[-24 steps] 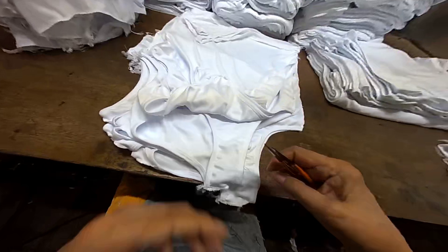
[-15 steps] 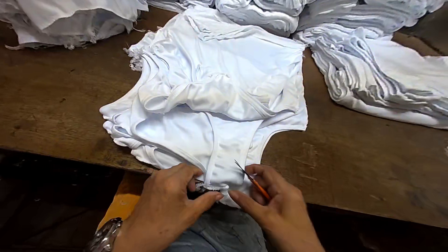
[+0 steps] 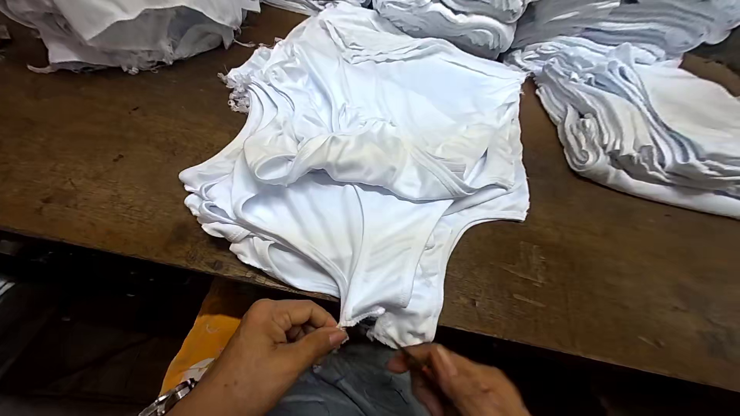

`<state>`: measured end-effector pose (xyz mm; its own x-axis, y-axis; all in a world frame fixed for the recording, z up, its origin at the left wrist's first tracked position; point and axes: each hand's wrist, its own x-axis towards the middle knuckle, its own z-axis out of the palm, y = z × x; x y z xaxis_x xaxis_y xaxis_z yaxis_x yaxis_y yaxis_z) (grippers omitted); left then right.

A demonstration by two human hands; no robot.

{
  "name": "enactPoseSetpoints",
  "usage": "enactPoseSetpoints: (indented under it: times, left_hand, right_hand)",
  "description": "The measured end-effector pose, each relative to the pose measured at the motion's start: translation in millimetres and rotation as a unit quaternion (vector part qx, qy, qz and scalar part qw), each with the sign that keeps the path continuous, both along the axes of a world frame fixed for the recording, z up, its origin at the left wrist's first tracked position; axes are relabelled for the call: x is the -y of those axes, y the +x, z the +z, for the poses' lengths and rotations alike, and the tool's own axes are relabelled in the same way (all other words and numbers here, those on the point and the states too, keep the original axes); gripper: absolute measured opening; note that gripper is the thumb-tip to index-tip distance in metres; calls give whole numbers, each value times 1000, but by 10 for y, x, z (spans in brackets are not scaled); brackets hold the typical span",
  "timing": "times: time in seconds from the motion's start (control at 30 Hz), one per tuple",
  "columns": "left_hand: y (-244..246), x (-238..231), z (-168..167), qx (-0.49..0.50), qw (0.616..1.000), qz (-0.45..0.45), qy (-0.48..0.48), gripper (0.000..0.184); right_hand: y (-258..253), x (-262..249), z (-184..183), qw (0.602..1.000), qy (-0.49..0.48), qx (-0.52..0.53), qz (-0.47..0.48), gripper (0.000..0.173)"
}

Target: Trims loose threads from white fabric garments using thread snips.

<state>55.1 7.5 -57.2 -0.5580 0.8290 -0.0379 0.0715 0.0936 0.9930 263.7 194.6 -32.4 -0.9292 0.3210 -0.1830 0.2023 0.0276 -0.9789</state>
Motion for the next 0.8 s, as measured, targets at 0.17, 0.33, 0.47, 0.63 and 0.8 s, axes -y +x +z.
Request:
enactPoseSetpoints:
  times: [0.17,0.33,0.47,0.63,0.8]
  left_hand:
    - [66,45,-29,61,998,-1,10,14]
    - [52,32,15,119,993,-24,1,28]
    - [86,-56,61,151,988,-38,17,39]
    - [119,-199,24,109,993,-35,-4,22]
    - [153,-30,-60,51,998,-43,19,24]
  right_hand:
    - [-106,302,-230,998,-29,26,-48,42]
    - [-135,275,-211,999,-30,10,-40,43]
    - [-59,232,-209,998,-26,8,-48,44]
    - [32,245,-213,996,-46,-4,-79,45]
    - [-33,323,-251,996,-51,12,-72,43]
